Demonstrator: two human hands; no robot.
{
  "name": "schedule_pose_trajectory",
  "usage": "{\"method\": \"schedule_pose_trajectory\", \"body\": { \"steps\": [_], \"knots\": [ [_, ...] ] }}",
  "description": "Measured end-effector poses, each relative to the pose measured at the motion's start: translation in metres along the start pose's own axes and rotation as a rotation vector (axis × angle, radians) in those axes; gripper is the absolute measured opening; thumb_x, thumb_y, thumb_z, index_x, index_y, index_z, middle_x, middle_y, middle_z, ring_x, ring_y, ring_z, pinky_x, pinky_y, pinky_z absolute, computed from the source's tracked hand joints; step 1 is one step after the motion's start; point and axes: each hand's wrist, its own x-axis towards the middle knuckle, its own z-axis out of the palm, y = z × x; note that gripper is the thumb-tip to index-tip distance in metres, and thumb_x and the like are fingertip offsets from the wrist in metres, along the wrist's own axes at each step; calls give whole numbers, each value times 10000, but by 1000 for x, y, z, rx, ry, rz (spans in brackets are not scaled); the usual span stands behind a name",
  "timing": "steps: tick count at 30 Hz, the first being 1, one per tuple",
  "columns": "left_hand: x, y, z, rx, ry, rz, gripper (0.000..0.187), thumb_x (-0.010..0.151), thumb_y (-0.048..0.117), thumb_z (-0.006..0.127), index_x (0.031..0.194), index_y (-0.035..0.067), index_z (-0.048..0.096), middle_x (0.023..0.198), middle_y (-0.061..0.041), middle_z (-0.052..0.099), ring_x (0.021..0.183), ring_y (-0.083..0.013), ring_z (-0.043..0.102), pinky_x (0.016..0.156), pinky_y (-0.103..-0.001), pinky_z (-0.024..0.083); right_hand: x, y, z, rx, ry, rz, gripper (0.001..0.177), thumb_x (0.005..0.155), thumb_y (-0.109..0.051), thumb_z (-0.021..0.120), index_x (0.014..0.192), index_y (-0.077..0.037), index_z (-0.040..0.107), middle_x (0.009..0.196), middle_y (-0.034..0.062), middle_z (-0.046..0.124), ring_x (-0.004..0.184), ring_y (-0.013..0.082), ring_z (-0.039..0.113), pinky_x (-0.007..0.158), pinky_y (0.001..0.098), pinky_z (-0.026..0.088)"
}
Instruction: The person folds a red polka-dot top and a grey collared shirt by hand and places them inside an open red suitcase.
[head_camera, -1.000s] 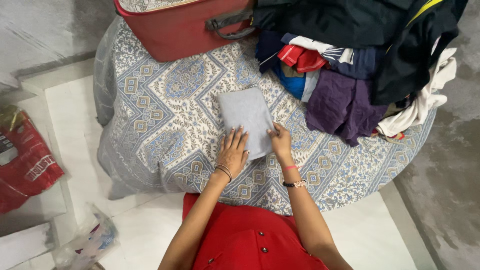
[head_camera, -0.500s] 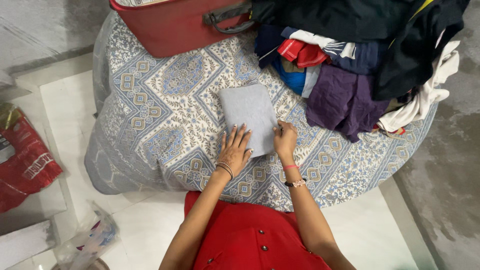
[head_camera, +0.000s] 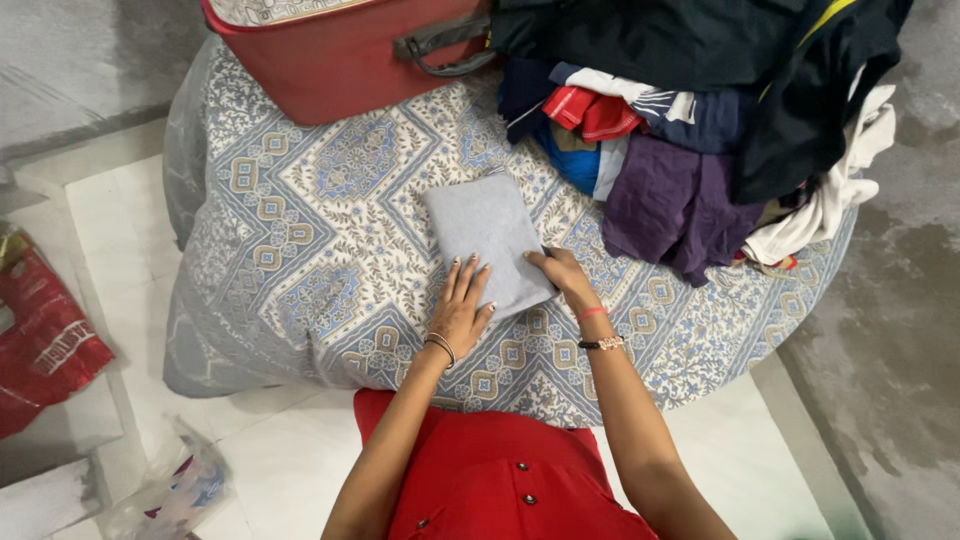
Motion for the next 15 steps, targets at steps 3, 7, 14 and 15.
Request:
{"method": "schedule_pose_trajectory", "body": {
  "steps": [3,7,14,15],
  "knots": [
    [-4,-3,-1,3,-11,-1,686,995,337,555,1595,134,289,1700,-100,149,1564,-369,86,1247,-525,214,-10,-11,1,44,4,-31,538,819,-326,723,1146,101,704,985,216,771,826,279,746,730,334,560],
    [-4,-5,-1,16,-3,-1,692,993,348,566,1594,138,296,1699,-95,157,1566,-366,95,1246,-523,212,-10,-13,2,-13,29,-61,554,816,-312,738,1138,140,739,998,270,769,825,311,735,730,357,551],
    [-1,-17,4,-52,4,-14,685,993,339,563,1598,157,299,1710,-82,165,1568,-365,121,1249,-503,230,0,-28,-5,400,-187,71,651,814,-231,779,1327,103,556,1216,243,666,1066,309,683,921,363,561],
    [0,-21,6,-73,23,-10,667,1004,326,558,1597,151,307,1709,-89,173,1565,-378,132,1249,-506,220,-1,-32,-6,505,-276,81,661,831,-217,777,1335,152,559,1238,253,653,1076,325,664,919,386,559]
  ]
}}
